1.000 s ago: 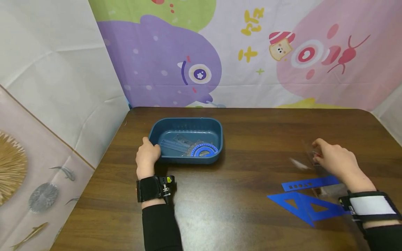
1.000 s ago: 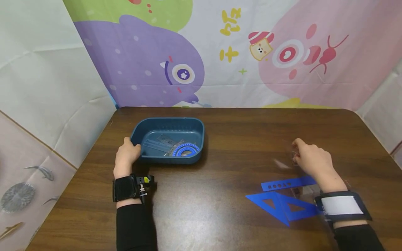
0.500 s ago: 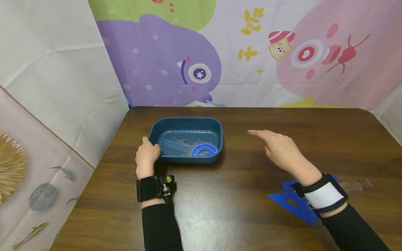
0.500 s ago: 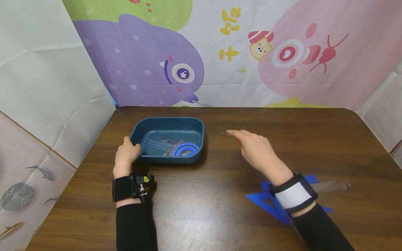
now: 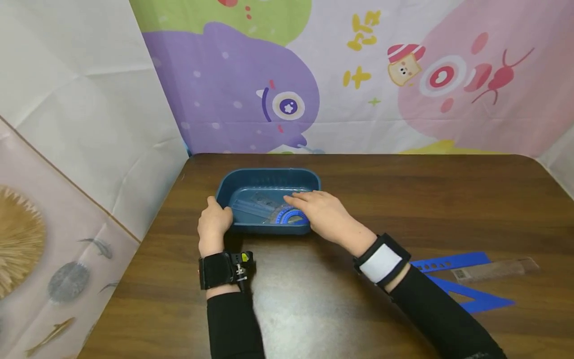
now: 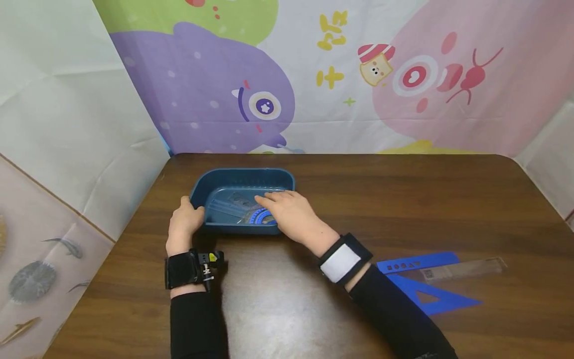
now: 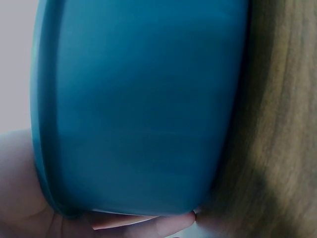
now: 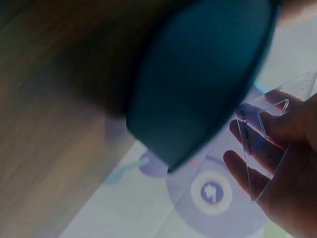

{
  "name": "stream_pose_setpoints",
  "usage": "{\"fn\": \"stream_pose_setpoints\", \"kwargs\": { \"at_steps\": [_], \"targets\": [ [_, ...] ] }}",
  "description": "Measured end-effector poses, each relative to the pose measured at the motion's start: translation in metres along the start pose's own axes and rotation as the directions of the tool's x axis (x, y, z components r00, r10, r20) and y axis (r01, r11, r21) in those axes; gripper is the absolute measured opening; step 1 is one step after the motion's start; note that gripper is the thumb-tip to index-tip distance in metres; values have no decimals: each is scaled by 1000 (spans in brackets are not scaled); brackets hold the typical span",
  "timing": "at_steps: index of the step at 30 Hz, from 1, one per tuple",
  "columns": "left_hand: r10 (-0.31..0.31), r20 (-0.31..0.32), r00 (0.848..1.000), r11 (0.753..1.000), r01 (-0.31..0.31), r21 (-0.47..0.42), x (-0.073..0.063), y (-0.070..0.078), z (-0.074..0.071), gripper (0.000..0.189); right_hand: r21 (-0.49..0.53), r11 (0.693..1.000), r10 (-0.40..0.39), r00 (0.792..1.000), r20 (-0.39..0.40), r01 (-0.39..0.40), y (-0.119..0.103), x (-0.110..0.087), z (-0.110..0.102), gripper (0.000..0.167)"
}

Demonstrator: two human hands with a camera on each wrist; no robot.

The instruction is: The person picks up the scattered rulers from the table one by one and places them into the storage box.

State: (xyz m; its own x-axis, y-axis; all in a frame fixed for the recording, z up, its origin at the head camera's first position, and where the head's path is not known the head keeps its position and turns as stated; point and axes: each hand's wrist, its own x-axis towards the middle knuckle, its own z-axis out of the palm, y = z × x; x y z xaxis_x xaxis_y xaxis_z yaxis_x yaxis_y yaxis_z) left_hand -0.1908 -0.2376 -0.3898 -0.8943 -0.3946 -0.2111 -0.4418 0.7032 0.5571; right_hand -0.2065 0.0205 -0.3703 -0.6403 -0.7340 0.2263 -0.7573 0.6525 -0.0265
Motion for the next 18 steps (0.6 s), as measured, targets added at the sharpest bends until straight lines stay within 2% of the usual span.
{"fn": "stream_pose_setpoints", "kwargs": {
  "at_steps": [5,9,13,15,18],
  "targets": [
    [-3,3,1000,1000,3,-3,0,3,1,61,-9,1000,19,999,-26,-20,-8,10,13,45],
    [2,-2,1000,1000,-2,-2,1,3,2,61,58,997,50,998,-42,-48,-9,11,21,39],
    [2,-2,1000,1000,-2,0,1,4,2,60,122,992,15,998,63,-23,-7,12,25,42],
    [2,-1,1000,1000,-2,0,1,3,2,60,138,990,0,991,136,-19,-5,12,26,45],
    [-4,2,1000,1000,4,-8,0,3,2,59,157,987,-11,979,202,-21,-3,12,27,48]
  ]
}}
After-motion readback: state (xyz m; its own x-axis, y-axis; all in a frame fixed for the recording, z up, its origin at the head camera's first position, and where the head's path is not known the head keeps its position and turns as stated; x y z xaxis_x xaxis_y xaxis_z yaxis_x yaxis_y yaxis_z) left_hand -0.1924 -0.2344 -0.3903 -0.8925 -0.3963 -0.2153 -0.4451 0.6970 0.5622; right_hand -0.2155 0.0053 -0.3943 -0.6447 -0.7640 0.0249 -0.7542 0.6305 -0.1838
